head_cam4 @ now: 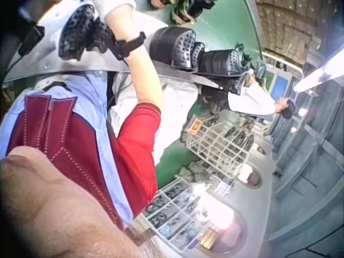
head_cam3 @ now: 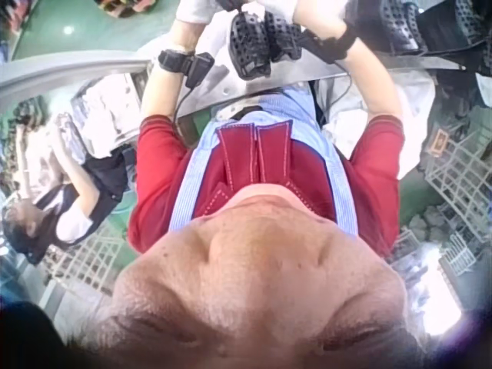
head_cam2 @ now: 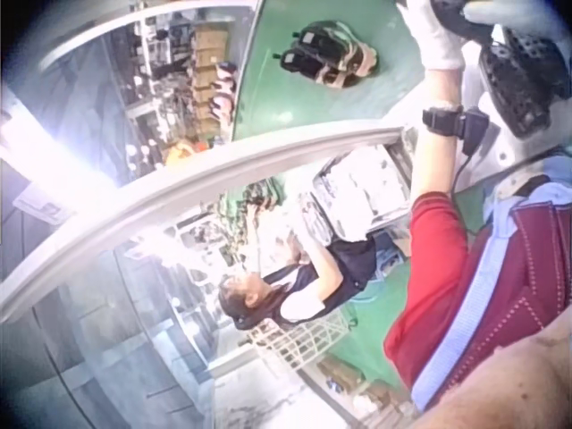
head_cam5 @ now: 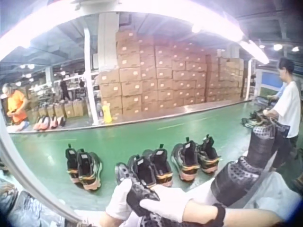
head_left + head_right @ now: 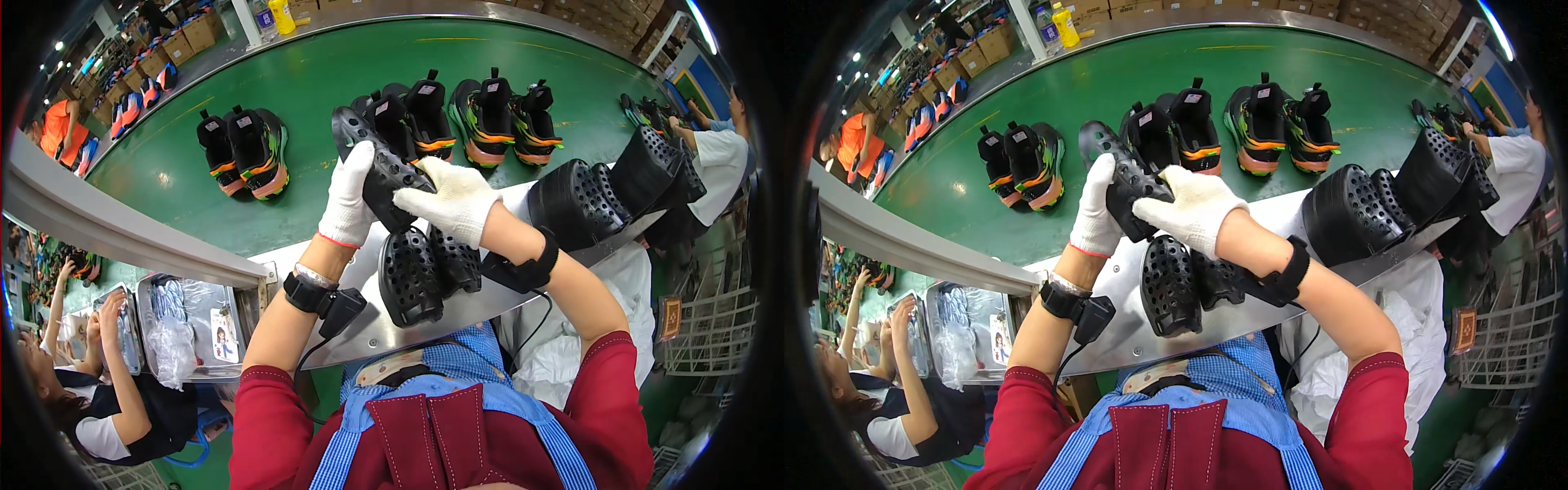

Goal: Checking and assembling shoe components on a production line.

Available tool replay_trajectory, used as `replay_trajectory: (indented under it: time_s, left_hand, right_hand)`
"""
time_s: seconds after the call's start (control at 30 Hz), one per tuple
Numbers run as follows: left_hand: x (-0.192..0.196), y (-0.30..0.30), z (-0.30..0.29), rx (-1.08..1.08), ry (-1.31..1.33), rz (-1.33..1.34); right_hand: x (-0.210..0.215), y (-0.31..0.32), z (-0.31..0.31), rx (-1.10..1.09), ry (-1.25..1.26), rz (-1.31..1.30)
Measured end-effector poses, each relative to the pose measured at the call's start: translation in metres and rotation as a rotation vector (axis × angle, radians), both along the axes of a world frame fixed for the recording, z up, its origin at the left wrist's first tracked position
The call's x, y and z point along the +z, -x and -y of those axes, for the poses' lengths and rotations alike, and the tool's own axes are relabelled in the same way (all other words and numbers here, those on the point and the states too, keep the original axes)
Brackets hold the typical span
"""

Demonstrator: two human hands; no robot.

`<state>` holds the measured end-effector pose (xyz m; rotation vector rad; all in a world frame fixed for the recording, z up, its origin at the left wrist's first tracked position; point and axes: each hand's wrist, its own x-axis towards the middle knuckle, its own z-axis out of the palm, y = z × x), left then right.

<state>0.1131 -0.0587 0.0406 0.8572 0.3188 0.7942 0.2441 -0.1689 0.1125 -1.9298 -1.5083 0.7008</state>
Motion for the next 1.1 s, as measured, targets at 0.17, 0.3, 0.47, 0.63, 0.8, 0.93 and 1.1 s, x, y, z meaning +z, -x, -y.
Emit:
replay_trajectory:
  time_s: [0.17, 0.3, 0.47, 0.63, 0.8, 0.93, 1.1]
  left_hand:
    - [-0.01, -0.004, -0.021, -0.11, -0.084, -0.042]
    - [-0.011, 0.004, -0.032, 0.106, -0.912, -0.775]
    - [-0.041, -0.022, -0.043, 0.062, -1.269, -1.139]
    - [-0.04, -0.028, -0.036, 0.046, -1.304, -1.155]
    - [-0.051, -0.028, -0.035, 0.197, -1.328, -1.084]
    - [-0.045, -0.035, -0.041, 0.12, -1.324, -1.229]
    - [-0.034, -0.054, -0.06, -0.442, -1.041, -1.417]
  right_hand:
    - [0.004, -0.014, -0.017, 0.021, 0.048, 0.328]
    - [0.019, -0.045, -0.034, -0.008, 0.25, 0.499]
    - [0.024, -0.058, -0.065, 0.109, 0.378, 0.556]
    - [0.03, -0.062, -0.104, 0.197, 0.466, 0.606]
    - [0.024, -0.03, -0.135, 0.184, 0.369, 0.739]
    - [-0.03, -0.011, -0.146, 0.172, 0.237, 0.853]
    - [-0.084, -0.021, -0.169, 0.102, 0.177, 0.885]
